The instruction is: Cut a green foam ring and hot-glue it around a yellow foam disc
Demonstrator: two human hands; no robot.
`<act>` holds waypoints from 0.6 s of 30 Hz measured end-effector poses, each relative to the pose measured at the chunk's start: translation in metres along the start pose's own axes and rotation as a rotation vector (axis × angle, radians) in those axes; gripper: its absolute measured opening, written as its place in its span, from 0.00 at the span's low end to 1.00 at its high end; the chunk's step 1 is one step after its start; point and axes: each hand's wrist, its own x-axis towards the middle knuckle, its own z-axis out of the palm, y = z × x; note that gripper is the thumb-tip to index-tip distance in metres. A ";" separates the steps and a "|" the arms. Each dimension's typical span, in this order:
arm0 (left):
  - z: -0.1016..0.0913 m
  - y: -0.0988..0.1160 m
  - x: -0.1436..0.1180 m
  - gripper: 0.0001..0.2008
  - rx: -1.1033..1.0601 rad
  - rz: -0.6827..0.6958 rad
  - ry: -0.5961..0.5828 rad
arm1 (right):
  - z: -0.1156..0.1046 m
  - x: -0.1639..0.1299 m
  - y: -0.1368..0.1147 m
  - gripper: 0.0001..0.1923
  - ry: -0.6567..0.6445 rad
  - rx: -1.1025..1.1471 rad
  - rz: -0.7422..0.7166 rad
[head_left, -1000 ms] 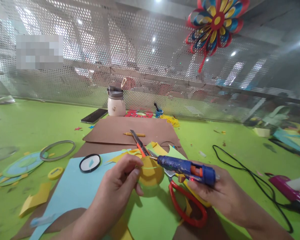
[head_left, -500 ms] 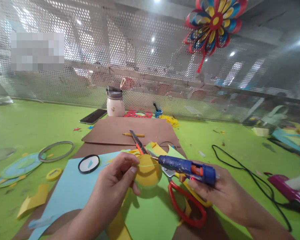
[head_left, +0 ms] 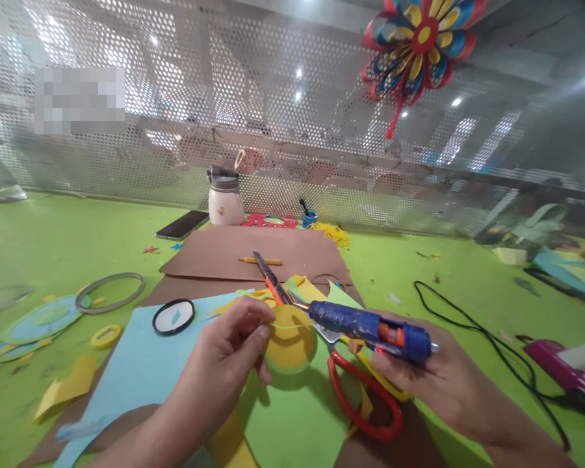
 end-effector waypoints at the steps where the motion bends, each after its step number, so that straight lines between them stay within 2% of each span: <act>1: 0.000 0.000 0.000 0.02 -0.005 -0.002 -0.011 | 0.001 -0.001 0.003 0.06 0.000 0.008 -0.007; 6: 0.000 -0.002 -0.002 0.01 -0.012 -0.007 -0.048 | 0.003 -0.003 0.006 0.16 -0.029 0.020 -0.015; 10: 0.001 -0.003 -0.003 0.01 -0.018 -0.008 -0.075 | 0.003 -0.001 -0.002 0.14 -0.061 -0.036 -0.044; 18: 0.002 -0.003 -0.003 0.01 -0.041 0.000 -0.104 | 0.006 0.002 -0.001 0.19 -0.074 -0.143 -0.097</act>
